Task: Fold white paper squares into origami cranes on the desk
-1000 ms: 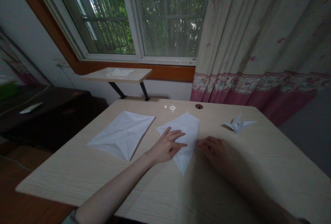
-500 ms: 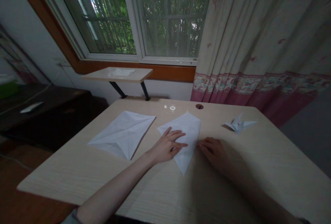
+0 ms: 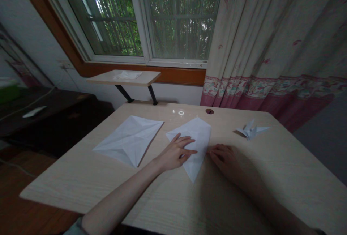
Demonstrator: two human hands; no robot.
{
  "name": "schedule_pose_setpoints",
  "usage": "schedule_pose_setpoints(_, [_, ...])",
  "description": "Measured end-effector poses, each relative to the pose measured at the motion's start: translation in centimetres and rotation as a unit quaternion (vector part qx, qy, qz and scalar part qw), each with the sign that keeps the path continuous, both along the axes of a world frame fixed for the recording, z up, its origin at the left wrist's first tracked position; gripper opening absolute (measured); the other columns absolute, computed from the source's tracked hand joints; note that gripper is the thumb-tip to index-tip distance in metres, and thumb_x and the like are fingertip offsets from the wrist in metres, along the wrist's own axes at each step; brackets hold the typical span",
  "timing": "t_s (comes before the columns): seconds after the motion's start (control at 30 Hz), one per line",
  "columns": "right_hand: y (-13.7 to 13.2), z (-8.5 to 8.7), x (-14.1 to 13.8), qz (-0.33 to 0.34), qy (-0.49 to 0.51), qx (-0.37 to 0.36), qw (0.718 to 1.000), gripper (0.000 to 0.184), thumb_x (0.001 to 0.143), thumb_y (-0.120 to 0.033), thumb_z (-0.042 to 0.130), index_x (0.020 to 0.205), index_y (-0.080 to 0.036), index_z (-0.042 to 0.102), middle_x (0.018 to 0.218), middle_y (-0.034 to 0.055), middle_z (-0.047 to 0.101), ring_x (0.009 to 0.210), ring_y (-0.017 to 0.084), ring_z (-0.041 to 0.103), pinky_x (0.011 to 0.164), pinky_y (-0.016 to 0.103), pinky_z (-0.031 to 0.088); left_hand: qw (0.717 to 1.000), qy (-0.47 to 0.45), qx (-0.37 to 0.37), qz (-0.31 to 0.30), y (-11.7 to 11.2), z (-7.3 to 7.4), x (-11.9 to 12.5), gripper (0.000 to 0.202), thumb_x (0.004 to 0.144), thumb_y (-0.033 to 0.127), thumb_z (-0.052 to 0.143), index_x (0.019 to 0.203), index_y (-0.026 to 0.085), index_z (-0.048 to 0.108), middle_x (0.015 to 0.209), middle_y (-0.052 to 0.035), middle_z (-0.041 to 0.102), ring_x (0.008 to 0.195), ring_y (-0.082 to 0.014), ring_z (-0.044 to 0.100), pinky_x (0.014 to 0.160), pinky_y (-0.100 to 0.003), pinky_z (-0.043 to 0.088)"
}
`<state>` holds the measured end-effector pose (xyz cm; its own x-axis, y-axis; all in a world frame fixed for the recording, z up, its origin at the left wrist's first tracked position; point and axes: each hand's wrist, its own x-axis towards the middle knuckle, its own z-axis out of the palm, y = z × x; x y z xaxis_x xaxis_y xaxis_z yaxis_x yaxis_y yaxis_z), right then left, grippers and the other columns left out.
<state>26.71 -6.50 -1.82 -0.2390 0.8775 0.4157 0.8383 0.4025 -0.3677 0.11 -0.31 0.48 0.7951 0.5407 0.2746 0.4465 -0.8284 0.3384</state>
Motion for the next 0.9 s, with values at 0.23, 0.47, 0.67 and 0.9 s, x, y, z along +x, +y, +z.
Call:
schedule_pose_setpoints(0.23, [0.1,0.2,0.0,-0.002,0.001,0.004,1.000,0.032,0.098,-0.025,0.044,0.090,-0.027,0.075,0.096,0.0054,0.076,0.093,0.024,0.070,0.085,0.042,0.052,1.000,-0.012,0.007,-0.005,0.1,-0.4,0.0,0.039,0.092,0.016,0.057,0.124,0.037,0.067,0.148,-0.0019,0.052,0.139,-0.0263,0.044,0.118,-0.060,0.024])
schedule_pose_setpoints(0.47, [0.1,-0.1,-0.1,-0.002,-0.012,0.013,1.000,0.032,0.098,-0.024,0.042,0.094,-0.026,0.074,0.099,0.0070,0.076,0.098,0.024,0.069,0.090,0.042,0.050,1.000,-0.027,0.006,-0.008,-0.1,-0.2,0.1,0.035,0.092,0.017,0.055,0.120,0.032,0.070,0.143,-0.0040,0.056,0.134,-0.0242,0.050,0.119,-0.057,0.025])
schedule_pose_setpoints(0.67, [-0.2,0.5,-0.3,0.020,0.025,0.037,0.999,0.030,0.099,-0.025,0.042,0.099,-0.026,0.073,0.101,0.0059,0.073,0.095,0.022,0.067,0.088,0.040,0.051,0.997,-0.070,0.025,-0.013,-0.3,0.5,0.2,0.033,0.091,0.016,0.052,0.116,0.028,0.070,0.135,-0.0035,0.063,0.125,-0.0207,0.057,0.118,-0.052,0.029])
schedule_pose_setpoints(0.9, [-0.5,1.3,-0.1,0.021,0.075,0.113,0.991,0.031,0.097,-0.024,0.047,0.122,-0.030,0.065,0.115,0.0088,0.067,0.108,0.027,0.062,0.094,0.046,0.049,0.993,-0.109,0.041,-0.022,-0.4,0.7,0.1,0.031,0.089,0.014,0.049,0.110,0.024,0.070,0.129,-0.0042,0.067,0.118,-0.0192,0.062,0.115,-0.048,0.036])
